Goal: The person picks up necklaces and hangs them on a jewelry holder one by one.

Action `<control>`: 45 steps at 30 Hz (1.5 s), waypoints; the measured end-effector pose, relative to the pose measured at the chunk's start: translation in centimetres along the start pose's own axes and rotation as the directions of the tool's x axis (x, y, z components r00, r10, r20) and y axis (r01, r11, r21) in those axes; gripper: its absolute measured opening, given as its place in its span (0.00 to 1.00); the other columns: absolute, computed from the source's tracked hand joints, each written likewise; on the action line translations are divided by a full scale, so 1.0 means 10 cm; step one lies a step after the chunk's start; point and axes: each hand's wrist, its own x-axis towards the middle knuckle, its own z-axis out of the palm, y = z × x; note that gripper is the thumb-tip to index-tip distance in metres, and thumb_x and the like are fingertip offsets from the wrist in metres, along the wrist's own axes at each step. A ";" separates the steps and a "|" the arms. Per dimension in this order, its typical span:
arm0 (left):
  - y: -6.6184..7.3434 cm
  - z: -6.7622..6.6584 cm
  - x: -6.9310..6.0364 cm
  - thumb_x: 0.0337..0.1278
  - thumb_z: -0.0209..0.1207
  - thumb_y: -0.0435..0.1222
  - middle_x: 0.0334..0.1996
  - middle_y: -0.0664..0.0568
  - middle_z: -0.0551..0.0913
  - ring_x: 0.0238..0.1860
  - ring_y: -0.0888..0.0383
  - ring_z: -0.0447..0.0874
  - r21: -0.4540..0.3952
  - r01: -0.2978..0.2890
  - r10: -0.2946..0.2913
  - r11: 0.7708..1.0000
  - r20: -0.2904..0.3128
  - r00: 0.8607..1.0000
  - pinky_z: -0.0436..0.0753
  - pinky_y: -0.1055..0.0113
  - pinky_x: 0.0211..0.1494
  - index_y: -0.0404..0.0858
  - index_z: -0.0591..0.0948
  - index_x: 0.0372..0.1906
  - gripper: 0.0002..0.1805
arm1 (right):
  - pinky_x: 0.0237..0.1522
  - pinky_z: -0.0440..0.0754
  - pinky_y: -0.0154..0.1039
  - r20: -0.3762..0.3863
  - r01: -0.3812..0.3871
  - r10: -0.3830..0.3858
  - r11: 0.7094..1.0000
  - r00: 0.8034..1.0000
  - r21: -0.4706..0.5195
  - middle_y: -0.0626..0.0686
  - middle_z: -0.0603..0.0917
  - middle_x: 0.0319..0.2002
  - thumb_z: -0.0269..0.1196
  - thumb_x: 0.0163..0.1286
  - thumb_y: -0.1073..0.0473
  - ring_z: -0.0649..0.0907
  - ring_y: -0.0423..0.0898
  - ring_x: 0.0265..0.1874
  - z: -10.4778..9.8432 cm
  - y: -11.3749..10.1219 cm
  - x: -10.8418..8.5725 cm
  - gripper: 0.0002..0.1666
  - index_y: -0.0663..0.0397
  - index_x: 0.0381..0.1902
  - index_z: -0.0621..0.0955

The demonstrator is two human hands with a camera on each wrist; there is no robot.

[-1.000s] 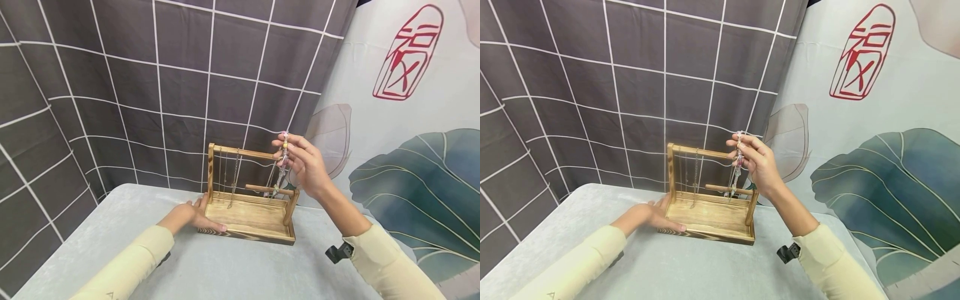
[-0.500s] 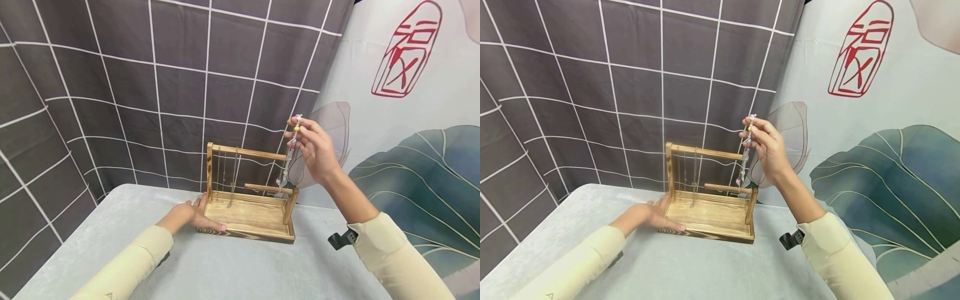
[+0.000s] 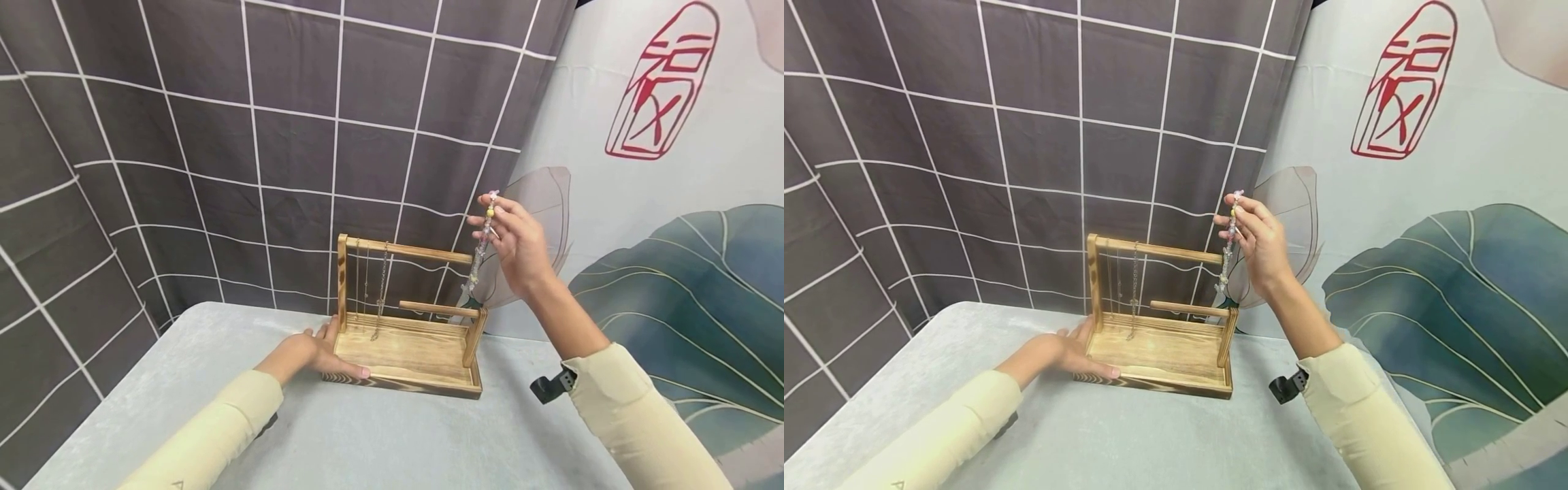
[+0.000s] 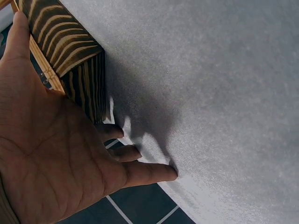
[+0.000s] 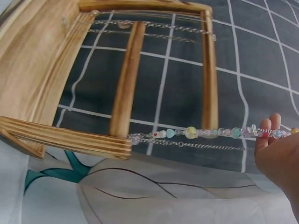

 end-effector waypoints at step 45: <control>-0.01 -0.01 0.01 0.51 0.63 0.85 0.93 0.28 0.42 0.91 0.20 0.41 0.008 -0.015 0.015 1.000 -0.006 1.000 0.52 0.27 0.93 0.31 0.34 0.92 0.88 | 0.54 0.93 0.37 0.070 -0.148 0.152 0.987 0.986 -0.056 0.52 0.85 0.75 0.52 0.92 0.59 0.94 0.39 0.50 0.17 0.56 -0.23 0.25 0.70 0.75 0.76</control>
